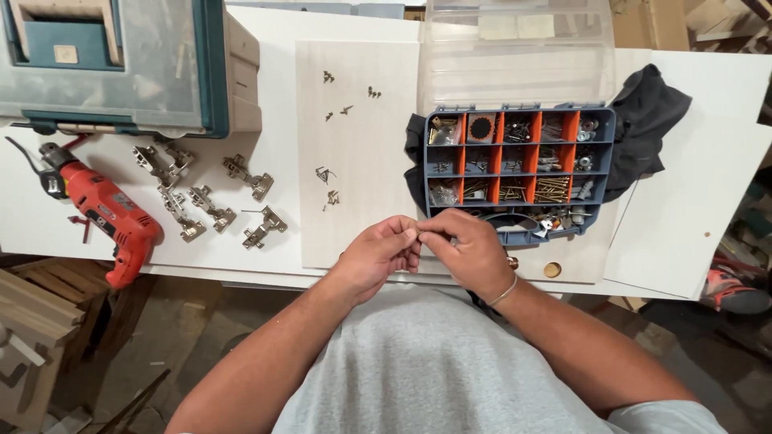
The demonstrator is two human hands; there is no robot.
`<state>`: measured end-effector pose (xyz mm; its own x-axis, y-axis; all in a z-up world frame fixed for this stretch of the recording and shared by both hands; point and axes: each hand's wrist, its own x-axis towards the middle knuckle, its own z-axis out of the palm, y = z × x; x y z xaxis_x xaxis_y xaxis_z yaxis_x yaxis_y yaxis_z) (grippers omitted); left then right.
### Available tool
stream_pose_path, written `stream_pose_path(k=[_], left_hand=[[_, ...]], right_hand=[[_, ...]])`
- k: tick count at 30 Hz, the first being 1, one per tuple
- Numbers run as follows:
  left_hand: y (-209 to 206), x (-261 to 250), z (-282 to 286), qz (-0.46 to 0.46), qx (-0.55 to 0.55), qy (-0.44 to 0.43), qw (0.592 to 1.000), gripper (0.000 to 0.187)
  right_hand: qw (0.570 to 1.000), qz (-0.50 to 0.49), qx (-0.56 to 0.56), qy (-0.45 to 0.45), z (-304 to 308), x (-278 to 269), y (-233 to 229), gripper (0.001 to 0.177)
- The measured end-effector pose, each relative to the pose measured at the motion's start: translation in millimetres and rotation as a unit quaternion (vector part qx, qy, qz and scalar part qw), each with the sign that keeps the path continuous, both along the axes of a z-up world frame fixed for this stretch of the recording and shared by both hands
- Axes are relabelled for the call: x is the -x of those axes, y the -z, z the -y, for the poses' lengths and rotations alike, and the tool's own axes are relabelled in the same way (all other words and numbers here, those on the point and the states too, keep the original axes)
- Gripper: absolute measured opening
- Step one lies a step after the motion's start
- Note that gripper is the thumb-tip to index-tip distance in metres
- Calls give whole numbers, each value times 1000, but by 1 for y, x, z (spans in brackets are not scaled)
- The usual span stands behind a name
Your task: Sorting small screws and hardware components from a workbench into a divided organizer box
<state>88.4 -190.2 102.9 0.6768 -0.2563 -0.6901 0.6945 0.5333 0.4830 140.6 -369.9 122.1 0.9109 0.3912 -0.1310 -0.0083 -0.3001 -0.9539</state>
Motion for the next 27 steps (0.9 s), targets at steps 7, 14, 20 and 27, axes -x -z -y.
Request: stream_pose_path(k=[7,14,20,27], left_hand=[[31,26,-1,14,-88,35,995,8],[20,44,-49,3,-380,145,914,16],[42,50,-104,92,-656,192,724,23],[49,20,-146,89,-636,174,746,21]], right_hand=[[999,-20,7,-31,6,15,11,5],[957,-272,-102,6,-12,23,25,6],[959,-227,144,-94,-78,15,13,11],[939,-25,322,-115,-148,-2,93,13]])
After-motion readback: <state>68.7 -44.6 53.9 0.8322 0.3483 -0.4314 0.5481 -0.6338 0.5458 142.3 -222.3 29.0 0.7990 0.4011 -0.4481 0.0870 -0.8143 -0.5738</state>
